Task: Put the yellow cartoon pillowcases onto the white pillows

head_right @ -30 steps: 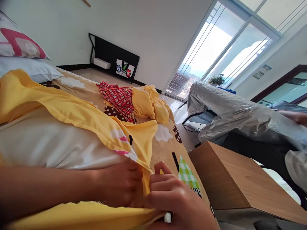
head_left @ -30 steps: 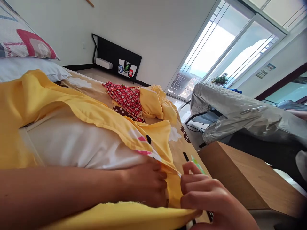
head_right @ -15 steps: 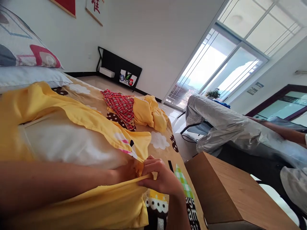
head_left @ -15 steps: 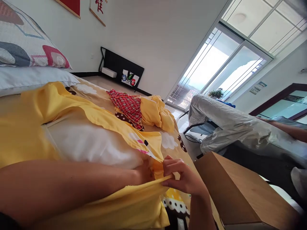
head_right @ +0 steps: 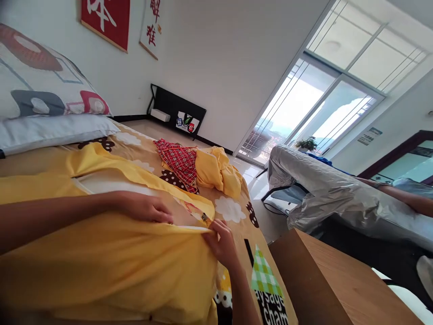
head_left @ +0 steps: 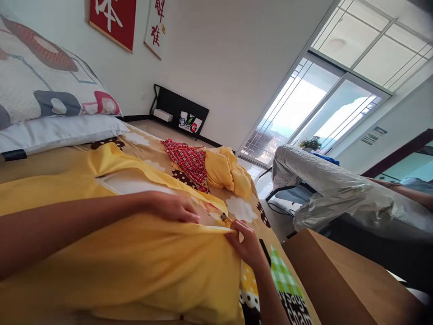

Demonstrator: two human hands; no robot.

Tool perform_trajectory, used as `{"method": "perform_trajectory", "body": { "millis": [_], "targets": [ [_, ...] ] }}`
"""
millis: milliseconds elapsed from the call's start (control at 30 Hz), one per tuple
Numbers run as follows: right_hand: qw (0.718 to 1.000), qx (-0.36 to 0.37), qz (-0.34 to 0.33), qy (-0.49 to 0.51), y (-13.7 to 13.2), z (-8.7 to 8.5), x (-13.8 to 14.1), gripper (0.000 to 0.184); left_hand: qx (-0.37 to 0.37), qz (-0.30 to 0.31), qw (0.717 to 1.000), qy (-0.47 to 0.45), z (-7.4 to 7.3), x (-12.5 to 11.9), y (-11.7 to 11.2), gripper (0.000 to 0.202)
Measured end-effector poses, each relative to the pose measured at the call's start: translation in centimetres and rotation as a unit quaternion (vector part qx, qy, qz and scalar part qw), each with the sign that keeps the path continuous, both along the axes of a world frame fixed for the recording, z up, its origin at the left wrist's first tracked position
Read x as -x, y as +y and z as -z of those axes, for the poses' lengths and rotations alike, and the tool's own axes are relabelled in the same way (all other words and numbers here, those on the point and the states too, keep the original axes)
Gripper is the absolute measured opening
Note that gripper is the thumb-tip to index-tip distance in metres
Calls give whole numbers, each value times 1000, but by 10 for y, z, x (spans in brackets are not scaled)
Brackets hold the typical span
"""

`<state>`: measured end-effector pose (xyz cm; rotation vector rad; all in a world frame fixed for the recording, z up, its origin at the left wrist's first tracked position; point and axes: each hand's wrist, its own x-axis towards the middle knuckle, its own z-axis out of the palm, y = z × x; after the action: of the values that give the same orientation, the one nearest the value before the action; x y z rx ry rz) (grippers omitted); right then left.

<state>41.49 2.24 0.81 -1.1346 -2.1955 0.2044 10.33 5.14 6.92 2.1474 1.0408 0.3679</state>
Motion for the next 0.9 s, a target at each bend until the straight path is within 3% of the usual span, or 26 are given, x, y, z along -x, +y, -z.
{"method": "perform_trajectory", "body": {
  "millis": [67, 133, 200, 267, 333, 367, 467, 533, 600, 667, 767, 833, 900],
  "targets": [
    [999, -28, 17, -28, 8, 11, 1, 33, 80, -35, 996, 23, -13, 68, -8, 55],
    [997, -51, 23, -54, 12, 21, 9, 31, 95, -86, 991, 44, -12, 134, -18, 57],
    [993, -69, 23, -88, 12, 29, 24, 28, 7, -128, 987, 93, 3, 186, -24, 55],
    [987, -83, 9, -139, 12, 30, 42, 27, -105, -175, 973, 109, 19, 215, -23, 55],
    [975, -83, -14, -203, 12, 15, 55, 25, -197, -190, 954, 121, 21, 224, -16, 54],
    [968, -76, -18, -237, 12, 0, 56, 24, -233, -182, 946, 134, 13, 225, -12, 53],
    [953, -63, 10, -295, 9, -66, 45, 20, -348, -133, 908, 191, -40, 220, -4, 53],
    [944, -113, 51, -305, 2, -107, 35, 18, -438, -135, 860, 223, -79, 218, -5, 54],
    [921, -166, 87, -341, -5, -127, 36, 19, -507, -183, 810, 231, -98, 217, -6, 54],
    [897, -159, 86, -403, -10, -124, 48, 18, -503, -199, 807, 236, -93, 218, -4, 53],
    [878, -104, 45, -465, -8, -110, 68, 16, -420, -131, 864, 243, -64, 223, 3, 51],
    [875, -108, 52, -468, -1, -120, 72, 16, -400, -117, 879, 232, -57, 229, 8, 52],
    [874, -122, 74, -464, 8, -147, 69, 18, -415, -136, 868, 236, -65, 236, 11, 55]
  ]
}}
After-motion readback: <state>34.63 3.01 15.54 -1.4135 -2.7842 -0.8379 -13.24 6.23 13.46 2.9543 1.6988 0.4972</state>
